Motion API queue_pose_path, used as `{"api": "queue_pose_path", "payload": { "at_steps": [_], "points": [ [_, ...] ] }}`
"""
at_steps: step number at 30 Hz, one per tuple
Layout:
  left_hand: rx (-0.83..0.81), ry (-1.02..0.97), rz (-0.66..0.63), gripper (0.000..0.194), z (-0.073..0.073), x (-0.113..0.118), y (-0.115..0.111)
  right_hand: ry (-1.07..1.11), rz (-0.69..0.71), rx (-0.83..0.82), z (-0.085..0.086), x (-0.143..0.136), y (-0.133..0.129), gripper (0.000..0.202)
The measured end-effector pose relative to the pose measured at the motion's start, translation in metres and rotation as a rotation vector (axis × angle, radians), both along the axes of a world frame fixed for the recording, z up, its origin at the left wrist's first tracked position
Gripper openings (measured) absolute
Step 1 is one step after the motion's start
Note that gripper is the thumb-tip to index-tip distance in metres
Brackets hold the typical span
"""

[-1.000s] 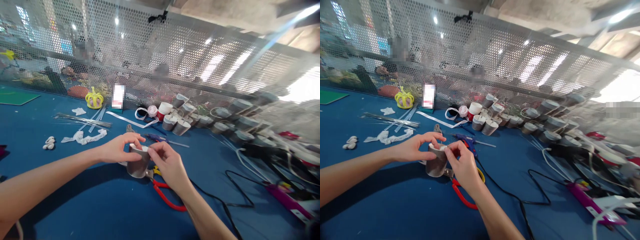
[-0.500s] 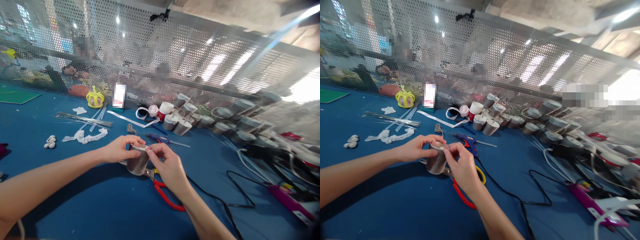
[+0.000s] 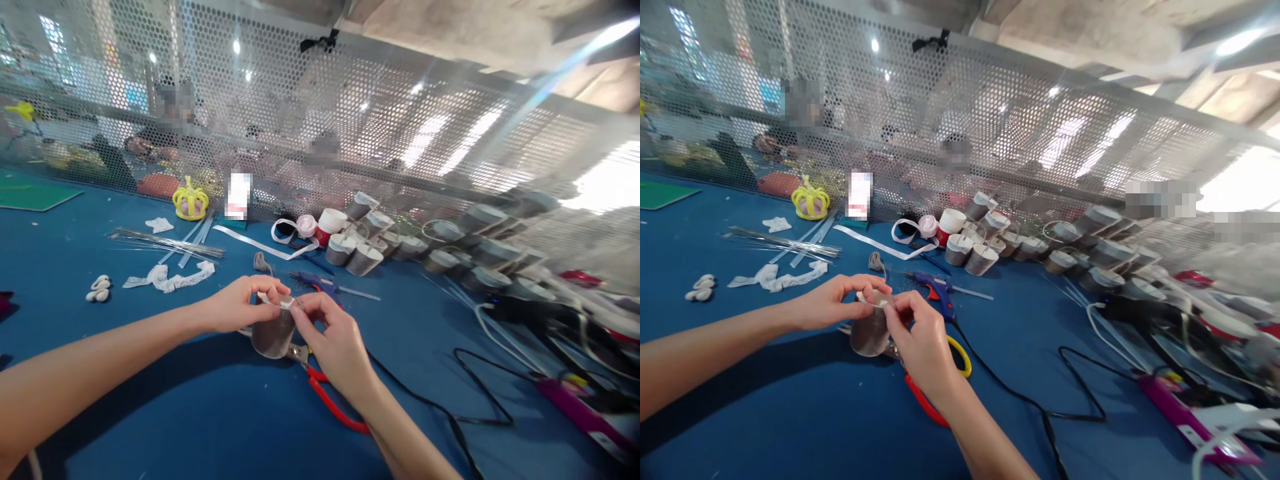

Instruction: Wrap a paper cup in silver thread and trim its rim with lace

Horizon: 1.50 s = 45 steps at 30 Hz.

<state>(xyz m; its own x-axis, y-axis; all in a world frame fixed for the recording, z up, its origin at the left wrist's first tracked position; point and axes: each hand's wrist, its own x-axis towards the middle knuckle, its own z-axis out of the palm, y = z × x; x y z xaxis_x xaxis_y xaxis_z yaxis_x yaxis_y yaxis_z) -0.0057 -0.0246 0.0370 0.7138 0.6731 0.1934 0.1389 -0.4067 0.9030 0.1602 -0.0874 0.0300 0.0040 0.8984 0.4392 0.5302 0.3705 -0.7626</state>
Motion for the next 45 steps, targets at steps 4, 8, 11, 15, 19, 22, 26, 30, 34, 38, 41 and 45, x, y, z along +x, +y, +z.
{"api": "queue_pose_path", "payload": {
  "at_steps": [4, 8, 11, 15, 19, 22, 26, 30, 34, 38, 41, 45],
  "points": [
    [-0.106, -0.047, -0.011, 0.012, 0.0, 0.0, 0.0, 0.164, -0.011, -0.139, 0.006, 0.0, 0.002, 0.013],
    [-0.196, -0.106, 0.021, 0.013, -0.002, -0.001, 0.003, 0.461, -0.025, -0.271, 0.013, 0.003, 0.004, 0.018],
    [-0.261, -0.163, 0.042, 0.015, -0.005, -0.001, 0.007, 0.635, -0.001, -0.324, 0.017, 0.008, 0.01, 0.022],
    [-0.313, -0.246, 0.085, 0.02, -0.014, 0.001, 0.011, 0.518, 0.016, -0.299, 0.028, 0.011, 0.032, 0.02],
    [-0.363, -0.296, 0.121, 0.021, -0.023, 0.003, 0.012, 0.351, 0.053, -0.249, 0.049, -0.008, 0.069, 0.012],
    [-0.384, -0.295, 0.136, 0.02, -0.026, 0.004, 0.013, 0.161, 0.15, -0.249, 0.061, -0.026, 0.09, 0.008],
    [-0.362, -0.289, 0.145, 0.017, -0.028, 0.004, 0.016, -0.049, 0.11, -0.231, 0.057, -0.011, 0.101, 0.002],
    [-0.308, -0.217, 0.149, 0.014, -0.028, 0.002, 0.019, -0.161, -0.145, -0.161, 0.033, 0.047, 0.091, 0.019],
    [-0.2, -0.097, 0.079, 0.013, -0.021, -0.004, 0.021, -0.234, -0.251, -0.165, -0.002, 0.088, 0.074, 0.038],
    [-0.128, -0.021, 0.005, 0.013, -0.012, -0.011, 0.023, -0.203, -0.303, -0.148, -0.029, 0.094, 0.07, 0.038],
    [-0.088, 0.002, -0.049, 0.012, -0.01, -0.013, 0.024, -0.125, -0.355, -0.153, -0.03, 0.091, 0.07, 0.03],
    [-0.101, -0.071, 0.0, 0.014, -0.015, -0.011, 0.026, 0.02, -0.363, -0.185, -0.01, 0.081, 0.058, 0.019]
  ]
}}
